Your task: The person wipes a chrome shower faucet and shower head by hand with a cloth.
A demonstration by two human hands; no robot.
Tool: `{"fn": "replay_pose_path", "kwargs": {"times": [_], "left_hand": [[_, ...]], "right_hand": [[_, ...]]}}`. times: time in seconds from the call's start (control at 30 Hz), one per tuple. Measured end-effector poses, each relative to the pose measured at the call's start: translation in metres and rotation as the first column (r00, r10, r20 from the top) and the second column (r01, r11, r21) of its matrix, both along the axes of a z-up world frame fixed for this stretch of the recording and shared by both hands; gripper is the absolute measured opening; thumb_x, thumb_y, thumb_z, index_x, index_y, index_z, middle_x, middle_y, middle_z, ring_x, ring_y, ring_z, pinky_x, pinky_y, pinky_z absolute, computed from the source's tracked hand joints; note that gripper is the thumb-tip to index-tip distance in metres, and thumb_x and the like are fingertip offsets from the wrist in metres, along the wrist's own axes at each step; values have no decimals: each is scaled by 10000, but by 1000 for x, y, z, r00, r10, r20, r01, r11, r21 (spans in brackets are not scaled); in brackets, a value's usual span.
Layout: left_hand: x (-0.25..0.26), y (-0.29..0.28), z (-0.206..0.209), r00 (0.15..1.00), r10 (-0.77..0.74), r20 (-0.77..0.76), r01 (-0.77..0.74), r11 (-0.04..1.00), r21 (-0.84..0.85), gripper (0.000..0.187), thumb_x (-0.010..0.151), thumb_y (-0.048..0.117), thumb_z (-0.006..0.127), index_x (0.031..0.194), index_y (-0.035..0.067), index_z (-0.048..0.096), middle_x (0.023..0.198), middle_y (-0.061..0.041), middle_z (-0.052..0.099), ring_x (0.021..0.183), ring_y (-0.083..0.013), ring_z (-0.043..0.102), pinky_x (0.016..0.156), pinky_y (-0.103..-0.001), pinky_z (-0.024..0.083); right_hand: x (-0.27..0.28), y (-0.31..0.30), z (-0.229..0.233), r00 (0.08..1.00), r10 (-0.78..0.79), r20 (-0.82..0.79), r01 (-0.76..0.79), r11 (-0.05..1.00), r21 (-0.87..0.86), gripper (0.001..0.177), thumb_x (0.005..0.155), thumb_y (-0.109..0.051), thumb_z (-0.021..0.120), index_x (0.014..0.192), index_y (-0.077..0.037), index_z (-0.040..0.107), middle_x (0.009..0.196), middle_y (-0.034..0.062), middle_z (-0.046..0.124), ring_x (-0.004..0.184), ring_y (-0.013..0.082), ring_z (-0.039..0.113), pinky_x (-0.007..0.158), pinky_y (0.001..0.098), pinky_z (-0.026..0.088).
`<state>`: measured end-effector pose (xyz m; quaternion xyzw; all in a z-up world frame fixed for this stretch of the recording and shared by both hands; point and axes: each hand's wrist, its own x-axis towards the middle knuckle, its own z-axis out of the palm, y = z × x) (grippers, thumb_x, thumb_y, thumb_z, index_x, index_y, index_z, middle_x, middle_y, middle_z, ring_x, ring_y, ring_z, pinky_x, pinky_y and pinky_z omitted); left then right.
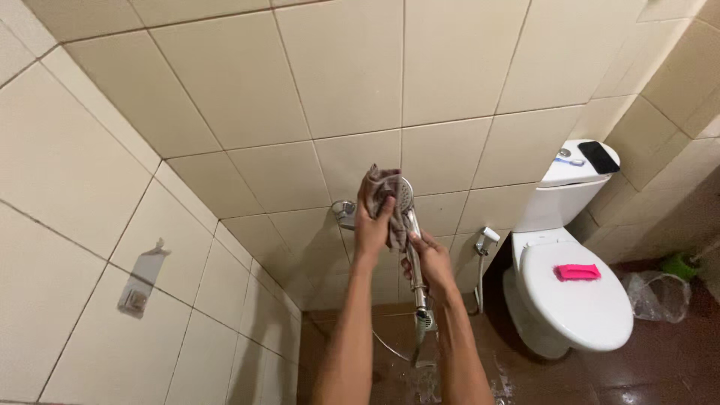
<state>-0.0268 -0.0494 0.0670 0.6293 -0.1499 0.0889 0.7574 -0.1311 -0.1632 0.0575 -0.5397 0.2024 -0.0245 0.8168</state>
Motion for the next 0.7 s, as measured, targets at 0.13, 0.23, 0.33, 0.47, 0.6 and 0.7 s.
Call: {"fn": "replay_pose_path", "kwargs": {"times": [0.13, 0.23, 0.33, 0.47, 0.6, 0.7], "left_hand": [[-14, -18, -19, 973, 178, 144, -195, 974, 113, 825, 956, 304, 751, 1606, 48, 314, 1606, -171, 421, 1474, -329, 426, 1195, -430, 378], [-21, -20, -14, 967, 225, 116, -238, 965, 111, 818, 965, 321, 724, 1613, 46, 308, 1628, -179, 388, 1492, -338, 421, 1202, -443, 386], [-31, -21, 3, 982, 190, 8, -190, 982, 20, 809, 967, 355, 684, 1617, 85, 285, 1630, -155, 396, 1479, -333, 441, 1177, -448, 410], [-54, -19, 16, 966, 230, -116, -233, 972, -17, 776, 950, 369, 678, 1600, 176, 301, 1632, -119, 365, 1475, -325, 408, 1167, -457, 404], [-65, -22, 18, 939, 328, 104, -343, 919, 195, 614, 948, 371, 692, 1525, 280, 500, 1632, -81, 453, 1460, -326, 508, 1132, -491, 518], [-71, -24, 20, 924, 368, 100, -364, 770, 525, 601, 897, 337, 703, 1473, 346, 529, 1676, -21, 344, 1480, -346, 399, 1081, -515, 500]], "right_hand": [[6, 8, -16, 996, -77, -49, 69, 987, -147, 412, 1027, -268, 583, 1387, -77, 652, 686, 47, 613, 521, 153, 540, 438, 319, 446], [14, 9, -19, 987, -163, -13, 150, 935, -322, 423, 1023, -274, 586, 1420, -139, 642, 727, 14, 648, 565, 112, 529, 474, 302, 442], [10, 10, -14, 967, -215, 139, 251, 905, -343, 440, 1014, -259, 639, 1426, -106, 653, 831, 32, 715, 637, 87, 555, 527, 284, 462], [4, 10, -10, 938, -215, 273, 319, 846, -428, 505, 971, -166, 657, 1470, -121, 592, 1071, 118, 715, 794, 99, 641, 647, 284, 540], [0, 12, -23, 955, -182, 235, 284, 796, -535, 560, 904, -92, 696, 1451, -138, 583, 1228, 148, 716, 844, 175, 714, 679, 338, 617], [-2, 12, -31, 870, -152, 468, 439, 670, -599, 620, 843, 4, 686, 1453, -44, 583, 1223, 172, 740, 929, 239, 711, 786, 378, 584]]}}
